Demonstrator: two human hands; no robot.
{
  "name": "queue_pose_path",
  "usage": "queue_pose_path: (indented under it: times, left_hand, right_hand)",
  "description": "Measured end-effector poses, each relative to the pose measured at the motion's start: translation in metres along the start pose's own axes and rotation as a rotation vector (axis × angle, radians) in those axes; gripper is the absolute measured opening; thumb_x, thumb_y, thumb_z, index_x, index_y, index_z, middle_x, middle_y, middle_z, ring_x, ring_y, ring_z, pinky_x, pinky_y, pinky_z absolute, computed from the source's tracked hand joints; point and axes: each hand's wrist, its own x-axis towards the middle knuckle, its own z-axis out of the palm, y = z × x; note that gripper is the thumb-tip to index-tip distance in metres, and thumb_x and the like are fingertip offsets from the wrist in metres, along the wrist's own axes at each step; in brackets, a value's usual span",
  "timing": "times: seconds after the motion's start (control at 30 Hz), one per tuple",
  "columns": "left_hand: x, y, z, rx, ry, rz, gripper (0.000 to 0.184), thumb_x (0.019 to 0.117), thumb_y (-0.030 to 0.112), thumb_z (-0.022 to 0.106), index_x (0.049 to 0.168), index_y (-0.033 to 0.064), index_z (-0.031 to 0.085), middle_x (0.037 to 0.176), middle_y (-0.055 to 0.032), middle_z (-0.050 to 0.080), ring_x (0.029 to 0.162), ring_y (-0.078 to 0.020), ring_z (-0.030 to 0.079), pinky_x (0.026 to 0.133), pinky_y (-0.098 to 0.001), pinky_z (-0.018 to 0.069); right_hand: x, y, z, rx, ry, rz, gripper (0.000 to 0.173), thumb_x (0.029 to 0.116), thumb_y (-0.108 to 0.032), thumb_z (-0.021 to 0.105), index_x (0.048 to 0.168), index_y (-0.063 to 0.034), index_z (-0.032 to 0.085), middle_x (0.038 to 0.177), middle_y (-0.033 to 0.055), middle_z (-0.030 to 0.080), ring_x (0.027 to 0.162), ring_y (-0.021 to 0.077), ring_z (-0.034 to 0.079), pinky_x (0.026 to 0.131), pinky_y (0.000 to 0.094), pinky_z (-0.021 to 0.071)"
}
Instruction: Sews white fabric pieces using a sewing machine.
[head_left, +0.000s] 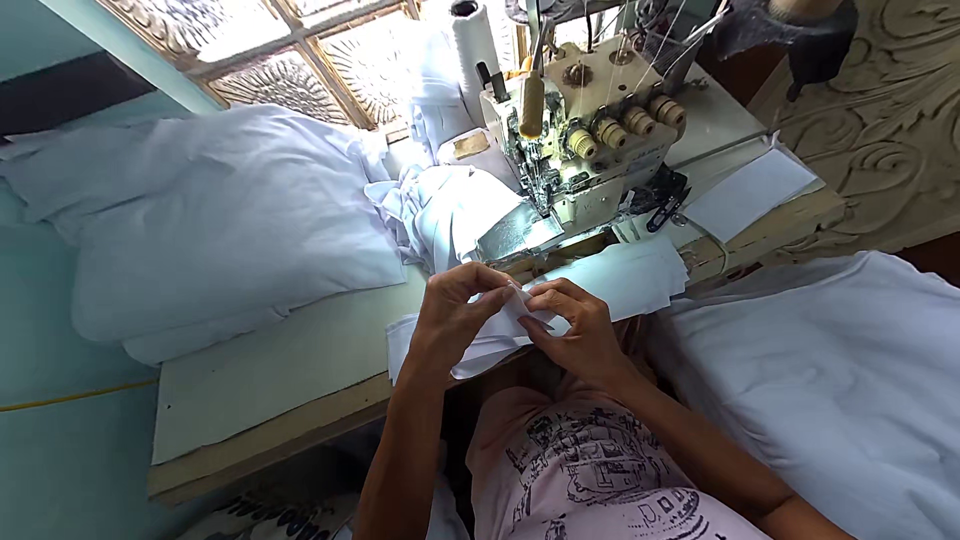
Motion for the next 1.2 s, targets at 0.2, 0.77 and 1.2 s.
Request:
queue_pose_path:
  times: [0.2, 0.77, 1.2]
  left_hand:
    - [0.000, -0.001, -0.002, -0.212, 0.066, 0.001, 0.021, 0.0901, -0.006, 0.061, 0.090, 0.0138, 0.070, 0.094, 0.0033, 0.075, 0.086, -0.0048, 0.071, 0.078, -0.0212, 0.0587]
    - [0.051, -0.020, 0.022, 0.320, 0.367, 0.211, 0.021, 0.0919, -0.003, 0.061, 0.112, -0.0092, 0.062, 0.097, -0.0101, 0.067, 0.084, -0.0048, 0.063, 0.077, -0.0189, 0.0524]
    - [0.080, -0.025, 0.055, 1.105, 0.228, 0.195, 0.020, 0.0989, 0.014, 0.061, 0.095, -0.0016, 0.074, 0.099, -0.0252, 0.068, 0.105, -0.0472, 0.062, 0.086, -0.0587, 0.0478]
  right_hand:
    - [-0.003, 0.001, -0.005, -0.022, 0.022, 0.021, 0.007, 0.0815, -0.005, 0.074, 0.087, -0.0020, 0.075, 0.098, 0.0092, 0.073, 0.091, 0.0090, 0.070, 0.077, 0.0209, 0.0573]
    - [0.026, 0.009, -0.003, -0.127, 0.155, -0.054, 0.005, 0.0858, -0.001, 0.072, 0.084, 0.0023, 0.069, 0.090, 0.0131, 0.074, 0.086, 0.0141, 0.073, 0.076, 0.0238, 0.0584]
    - [0.040, 0.028, -0.016, -0.346, 0.129, 0.143, 0.008, 0.0901, -0.003, 0.069, 0.096, -0.0010, 0.064, 0.081, 0.0105, 0.066, 0.069, 0.0187, 0.066, 0.059, 0.0320, 0.0533]
